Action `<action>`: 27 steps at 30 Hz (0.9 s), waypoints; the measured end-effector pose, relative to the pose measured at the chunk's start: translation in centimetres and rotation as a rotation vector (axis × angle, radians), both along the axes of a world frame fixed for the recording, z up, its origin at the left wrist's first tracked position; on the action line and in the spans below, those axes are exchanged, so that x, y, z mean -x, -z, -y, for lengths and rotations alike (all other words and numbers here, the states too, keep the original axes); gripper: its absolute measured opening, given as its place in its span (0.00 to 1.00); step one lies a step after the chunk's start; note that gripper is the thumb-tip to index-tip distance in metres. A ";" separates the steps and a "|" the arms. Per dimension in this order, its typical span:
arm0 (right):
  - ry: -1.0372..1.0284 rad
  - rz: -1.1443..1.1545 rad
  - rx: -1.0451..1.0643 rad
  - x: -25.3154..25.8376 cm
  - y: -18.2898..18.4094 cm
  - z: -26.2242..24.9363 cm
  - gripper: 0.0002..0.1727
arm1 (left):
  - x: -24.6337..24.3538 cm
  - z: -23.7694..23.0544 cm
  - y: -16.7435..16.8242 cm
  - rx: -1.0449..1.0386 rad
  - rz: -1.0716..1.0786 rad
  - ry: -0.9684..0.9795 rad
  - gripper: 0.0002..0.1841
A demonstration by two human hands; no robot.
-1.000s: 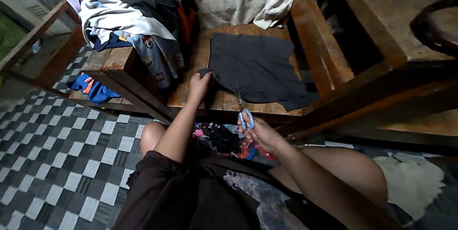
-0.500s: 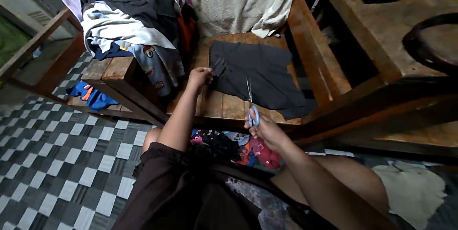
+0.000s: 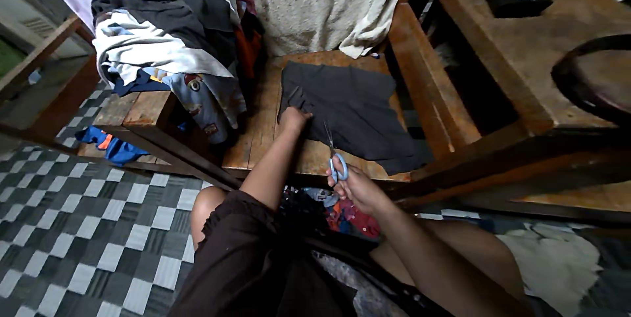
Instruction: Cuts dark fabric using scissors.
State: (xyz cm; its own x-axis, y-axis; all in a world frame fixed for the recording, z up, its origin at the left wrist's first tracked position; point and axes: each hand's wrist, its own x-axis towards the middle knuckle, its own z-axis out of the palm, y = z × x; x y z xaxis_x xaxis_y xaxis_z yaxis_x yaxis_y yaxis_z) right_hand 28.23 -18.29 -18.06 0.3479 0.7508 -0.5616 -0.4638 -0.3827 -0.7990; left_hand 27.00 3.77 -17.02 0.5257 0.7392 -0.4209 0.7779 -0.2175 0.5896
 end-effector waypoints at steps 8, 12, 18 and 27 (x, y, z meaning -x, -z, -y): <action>-0.045 -0.096 0.013 0.2 0.4 -0.7 0.22 | 1.4 -0.8 0.9 0.638 0.530 -0.386 0.13; -0.082 -0.122 -0.008 0.3 0.3 -1.0 0.23 | 3.8 -0.6 1.5 0.905 0.660 -0.399 0.10; -0.169 -0.107 -0.057 0.8 0.6 -1.3 0.21 | 6.7 0.2 2.6 0.945 0.758 -0.322 0.17; -0.283 -0.011 -0.123 0.6 0.5 -1.0 0.20 | 9.0 0.2 2.9 1.000 0.913 -0.220 0.24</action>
